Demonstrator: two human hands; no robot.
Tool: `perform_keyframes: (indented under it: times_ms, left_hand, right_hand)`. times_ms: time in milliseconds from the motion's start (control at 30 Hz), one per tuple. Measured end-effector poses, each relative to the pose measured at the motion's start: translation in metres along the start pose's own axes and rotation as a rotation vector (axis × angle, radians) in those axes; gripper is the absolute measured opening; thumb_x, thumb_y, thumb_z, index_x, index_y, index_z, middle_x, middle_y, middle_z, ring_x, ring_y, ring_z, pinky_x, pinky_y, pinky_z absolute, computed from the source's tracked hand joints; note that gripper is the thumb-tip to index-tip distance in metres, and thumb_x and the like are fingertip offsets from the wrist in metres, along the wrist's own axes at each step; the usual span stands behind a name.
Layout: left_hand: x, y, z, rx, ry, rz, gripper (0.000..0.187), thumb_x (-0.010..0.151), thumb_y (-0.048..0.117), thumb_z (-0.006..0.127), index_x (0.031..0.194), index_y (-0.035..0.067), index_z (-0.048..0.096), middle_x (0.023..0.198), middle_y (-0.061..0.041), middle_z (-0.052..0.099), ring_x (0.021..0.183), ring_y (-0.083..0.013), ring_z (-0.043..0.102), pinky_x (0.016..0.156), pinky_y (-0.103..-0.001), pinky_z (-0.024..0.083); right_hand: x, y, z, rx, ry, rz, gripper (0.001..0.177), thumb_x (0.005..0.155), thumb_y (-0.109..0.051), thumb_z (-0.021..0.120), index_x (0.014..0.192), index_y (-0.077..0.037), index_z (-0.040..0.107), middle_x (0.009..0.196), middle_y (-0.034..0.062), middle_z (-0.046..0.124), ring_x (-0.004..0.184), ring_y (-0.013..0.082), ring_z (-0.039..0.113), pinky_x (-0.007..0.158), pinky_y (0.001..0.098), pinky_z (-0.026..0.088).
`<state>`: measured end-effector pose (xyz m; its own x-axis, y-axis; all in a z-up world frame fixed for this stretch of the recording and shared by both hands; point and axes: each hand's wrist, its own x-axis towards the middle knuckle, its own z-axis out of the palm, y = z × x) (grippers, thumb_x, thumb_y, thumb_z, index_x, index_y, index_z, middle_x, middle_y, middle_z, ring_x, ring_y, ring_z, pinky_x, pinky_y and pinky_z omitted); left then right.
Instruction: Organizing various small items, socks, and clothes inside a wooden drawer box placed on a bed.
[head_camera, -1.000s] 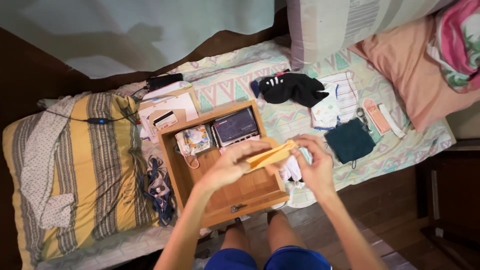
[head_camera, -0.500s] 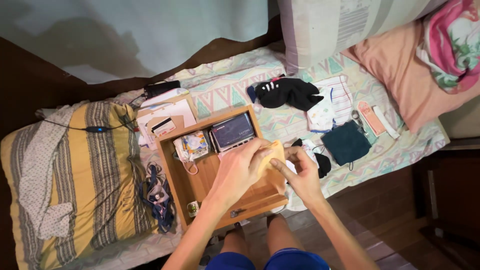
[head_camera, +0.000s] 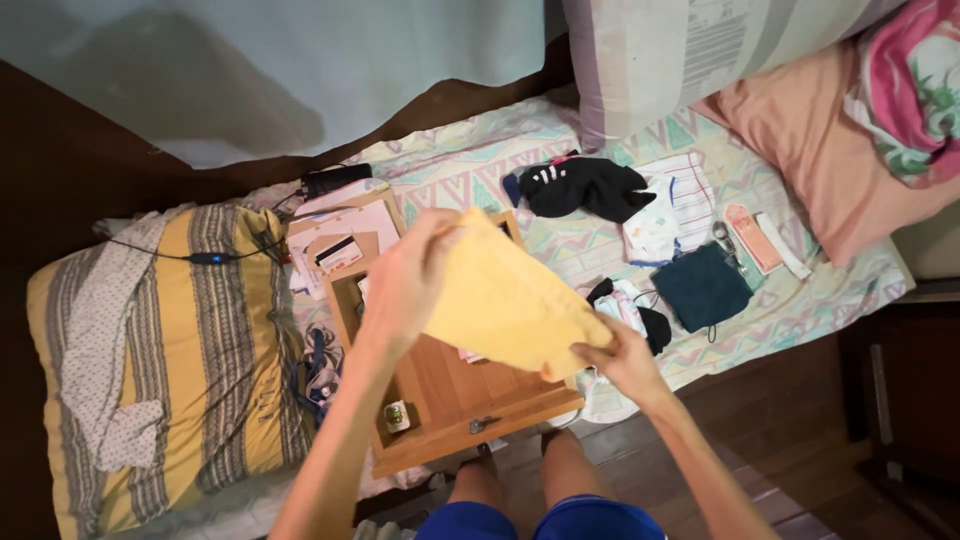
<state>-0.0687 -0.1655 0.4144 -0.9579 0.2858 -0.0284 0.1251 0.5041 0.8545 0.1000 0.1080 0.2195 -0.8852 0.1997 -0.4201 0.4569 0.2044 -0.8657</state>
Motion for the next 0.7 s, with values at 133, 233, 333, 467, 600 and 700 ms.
perform_keyframes:
  times_ms: [133, 233, 333, 467, 600, 700]
  left_hand:
    - [-0.009, -0.039, 0.003, 0.078, 0.162, 0.055, 0.02, 0.106, 0.024, 0.056, 0.123, 0.014, 0.06, 0.104, -0.019, 0.075, 0.091, -0.035, 0.073, 0.076, -0.04, 0.057]
    - [-0.024, -0.057, 0.008, 0.106, 0.138, -0.264, 0.02, 0.108, 0.027, 0.053, 0.123, 0.014, 0.058, 0.089, -0.023, 0.07, 0.076, -0.0396, 0.069, 0.073, -0.046, 0.054]
    - [-0.044, -0.085, 0.024, 0.071, 0.152, -0.321, 0.017, 0.111, 0.028, 0.048, 0.116, 0.012, 0.052, 0.094, -0.018, 0.073, 0.078, -0.0366, 0.074, 0.068, -0.047, 0.056]
    - [-0.071, -0.088, 0.043, 0.127, 0.228, -0.247, 0.02, 0.105, 0.024, 0.05, 0.122, 0.016, 0.058, 0.092, -0.023, 0.072, 0.082, -0.0409, 0.072, 0.068, -0.05, 0.054]
    - [-0.075, -0.084, 0.027, 0.063, 0.246, -0.554, 0.024, 0.108, 0.027, 0.043, 0.127, 0.016, 0.054, 0.093, -0.026, 0.07, 0.079, -0.0454, 0.069, 0.07, -0.053, 0.052]
    - [-0.09, -0.131, 0.041, 0.199, 0.213, -0.49, 0.025, 0.109, 0.029, 0.044, 0.124, 0.011, 0.054, 0.096, -0.027, 0.071, 0.088, -0.0493, 0.066, 0.072, -0.057, 0.05]
  right_hand:
    - [-0.002, 0.008, -0.017, 0.317, -0.083, -0.179, 0.085, 0.085, -0.008, 0.083, 0.156, -0.015, 0.038, 0.107, 0.0116, 0.076, 0.094, 0.0134, 0.072, 0.078, 0.0274, 0.057]
    - [0.002, 0.026, -0.016, 0.189, -0.044, 0.019, 0.042, 0.09, -0.01, 0.079, 0.127, 0.009, 0.071, 0.111, 0.0119, 0.077, 0.098, 0.0141, 0.068, 0.084, 0.0278, 0.055]
    - [0.001, 0.02, -0.005, 0.474, 0.122, 0.028, 0.04, 0.096, -0.015, 0.067, 0.132, 0.004, 0.063, 0.121, 0.0044, 0.072, 0.108, 0.0098, 0.066, 0.093, 0.0236, 0.053]
    - [0.003, -0.001, 0.015, 0.513, 0.54, -0.152, 0.028, 0.108, -0.024, 0.055, 0.124, -0.002, 0.063, 0.11, 0.0032, 0.069, 0.097, 0.0084, 0.061, 0.084, 0.0242, 0.051]
    - [0.004, 0.014, 0.013, -0.095, 0.578, -0.234, 0.027, 0.109, -0.025, 0.057, 0.109, -0.001, 0.067, 0.083, 0.006, 0.064, 0.072, 0.0101, 0.052, 0.065, 0.0269, 0.046]
    - [0.002, 0.01, 0.016, -0.258, 0.372, 0.085, 0.034, 0.101, -0.033, 0.067, 0.095, 0.0, 0.07, 0.06, 0.0111, 0.057, 0.054, 0.0147, 0.049, 0.052, 0.0331, 0.039]
